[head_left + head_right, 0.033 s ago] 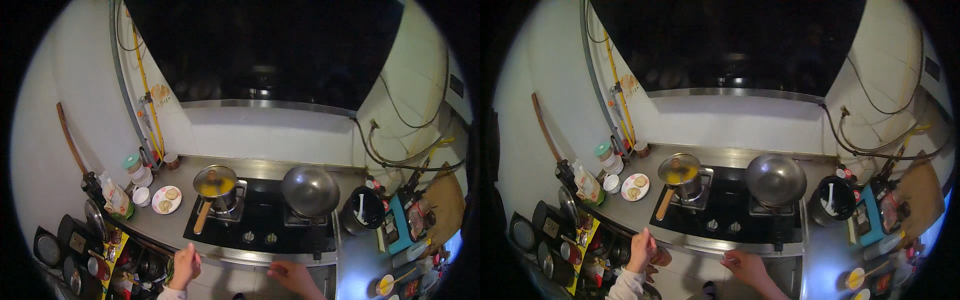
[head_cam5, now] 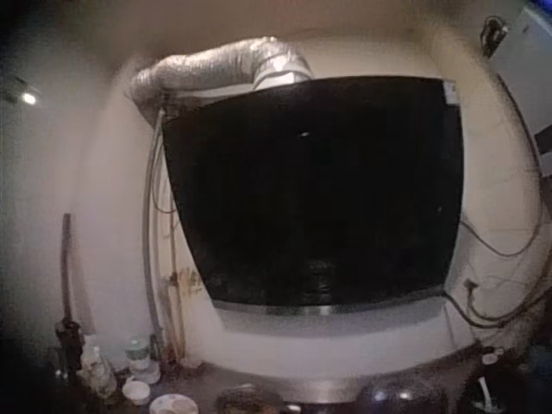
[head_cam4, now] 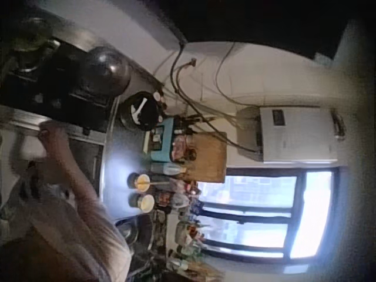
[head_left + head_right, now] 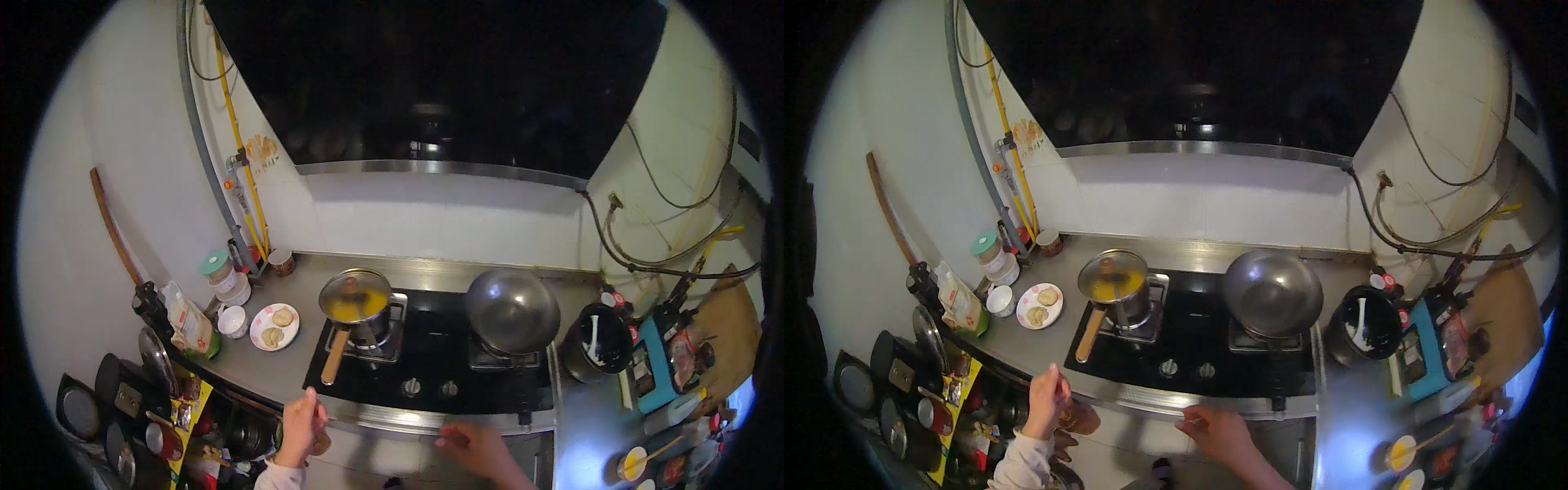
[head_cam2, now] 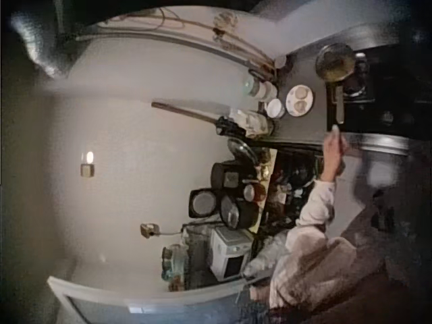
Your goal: The person cracks two eggs into separate bowls, adds salt to each, and whisks the eggs with chopsticks. The person then moves a pot on the stove.
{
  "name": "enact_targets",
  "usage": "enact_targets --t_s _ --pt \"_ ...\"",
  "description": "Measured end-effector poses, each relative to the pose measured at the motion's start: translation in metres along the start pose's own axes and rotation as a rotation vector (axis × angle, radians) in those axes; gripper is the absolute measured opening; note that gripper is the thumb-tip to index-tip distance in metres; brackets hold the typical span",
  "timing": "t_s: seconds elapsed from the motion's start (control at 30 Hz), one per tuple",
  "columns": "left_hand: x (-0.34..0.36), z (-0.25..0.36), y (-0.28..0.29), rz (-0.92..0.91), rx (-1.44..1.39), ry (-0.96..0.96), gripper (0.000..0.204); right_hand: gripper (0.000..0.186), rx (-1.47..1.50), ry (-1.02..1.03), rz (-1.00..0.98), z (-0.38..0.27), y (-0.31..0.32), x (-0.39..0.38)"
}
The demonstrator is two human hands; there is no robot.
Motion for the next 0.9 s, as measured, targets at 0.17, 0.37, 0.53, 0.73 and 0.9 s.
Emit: enact_targets --t_s 0.17,0.37,0.53,0.73,0.9 --pt "0.126 0.002 0.022 -0.085 0.174 -0.150 0.041 0.041 -0.019 0.012 -0.056 -0.037 -0.023 0.046" --pt "0.281 -0.034 -0.010 -0.124 0.692 -0.564 0.040 0.043 0.023 0.045 0.049 -0.064 -0.024 0.096" --pt "0.326 -0.030 -0.034 -0.204 1.145 -0.673 0.053 0.051 -0.125 0.167 0.019 -0.095 -0.044 0.161" --pt "0.337 -0.042 -0.047 -0.488 1.379 -0.587 0.053 0.061 -0.270 0.231 -0.099 -0.120 -0.076 0.216" --pt "0.338 -0.023 -0.031 -0.370 1.129 -0.547 0.043 0.062 -0.370 0.140 -0.253 -0.133 -0.090 0.242"
Point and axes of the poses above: each hand's wrist, its own x-axis towards the middle knuckle, its own y-axis out of the back of the hand, z = x × y, the point moved 2 cm from there along x, towards the middle knuckle, and after that the axes turned 10 degrees about -y, right-handed, at the moved point
